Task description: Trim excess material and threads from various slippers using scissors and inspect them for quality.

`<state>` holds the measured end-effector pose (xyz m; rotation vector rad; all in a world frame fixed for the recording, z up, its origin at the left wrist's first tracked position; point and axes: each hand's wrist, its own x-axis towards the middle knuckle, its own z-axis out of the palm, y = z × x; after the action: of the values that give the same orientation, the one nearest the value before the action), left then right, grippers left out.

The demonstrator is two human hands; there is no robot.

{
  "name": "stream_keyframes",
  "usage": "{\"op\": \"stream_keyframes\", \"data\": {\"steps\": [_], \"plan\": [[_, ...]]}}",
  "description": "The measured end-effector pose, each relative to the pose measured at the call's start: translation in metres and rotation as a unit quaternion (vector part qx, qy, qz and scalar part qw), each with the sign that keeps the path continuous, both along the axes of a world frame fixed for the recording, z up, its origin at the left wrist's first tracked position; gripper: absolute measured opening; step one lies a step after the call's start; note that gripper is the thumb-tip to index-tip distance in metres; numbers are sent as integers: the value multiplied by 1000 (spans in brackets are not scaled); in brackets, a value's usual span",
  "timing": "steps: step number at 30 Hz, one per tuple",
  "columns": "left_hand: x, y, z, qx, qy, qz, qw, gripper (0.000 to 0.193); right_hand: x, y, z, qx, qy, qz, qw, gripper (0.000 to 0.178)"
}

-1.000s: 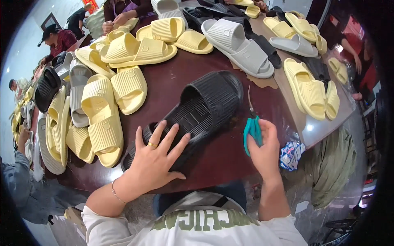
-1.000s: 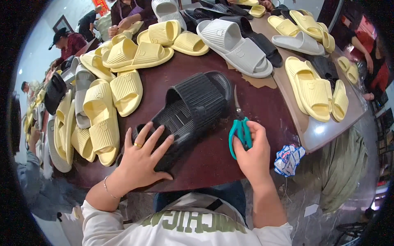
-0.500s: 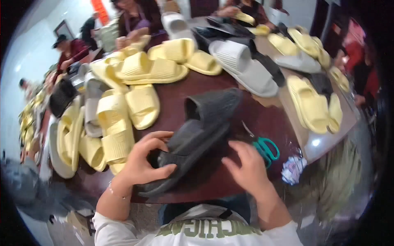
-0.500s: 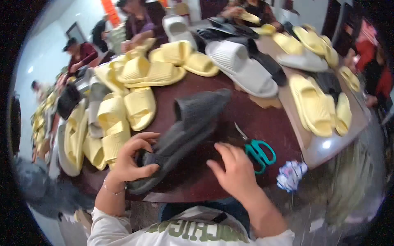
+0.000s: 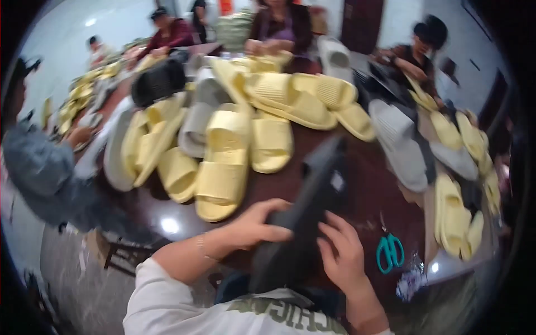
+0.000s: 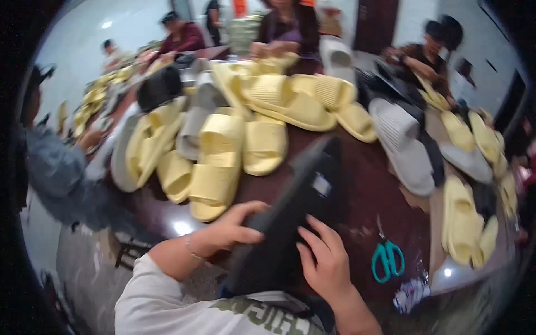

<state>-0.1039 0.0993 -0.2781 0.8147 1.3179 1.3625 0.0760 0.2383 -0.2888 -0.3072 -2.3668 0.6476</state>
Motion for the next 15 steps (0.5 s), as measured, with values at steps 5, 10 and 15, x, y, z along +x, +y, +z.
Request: {"op": "stream_keyframes", "data": {"steps": [5,10,15], "plan": [[-7,-9,-8,86,-215,58,971,79,-10,35,-8,-170,88,-51,980,24],[-5,-10,-10,67,-175,28,982,70,-10,42,1,-195,111,-99,969,20],[-2,-9,-8,73,-58,-15,996,56,-12,39,-1,-179,148,-64,971,15]]}}
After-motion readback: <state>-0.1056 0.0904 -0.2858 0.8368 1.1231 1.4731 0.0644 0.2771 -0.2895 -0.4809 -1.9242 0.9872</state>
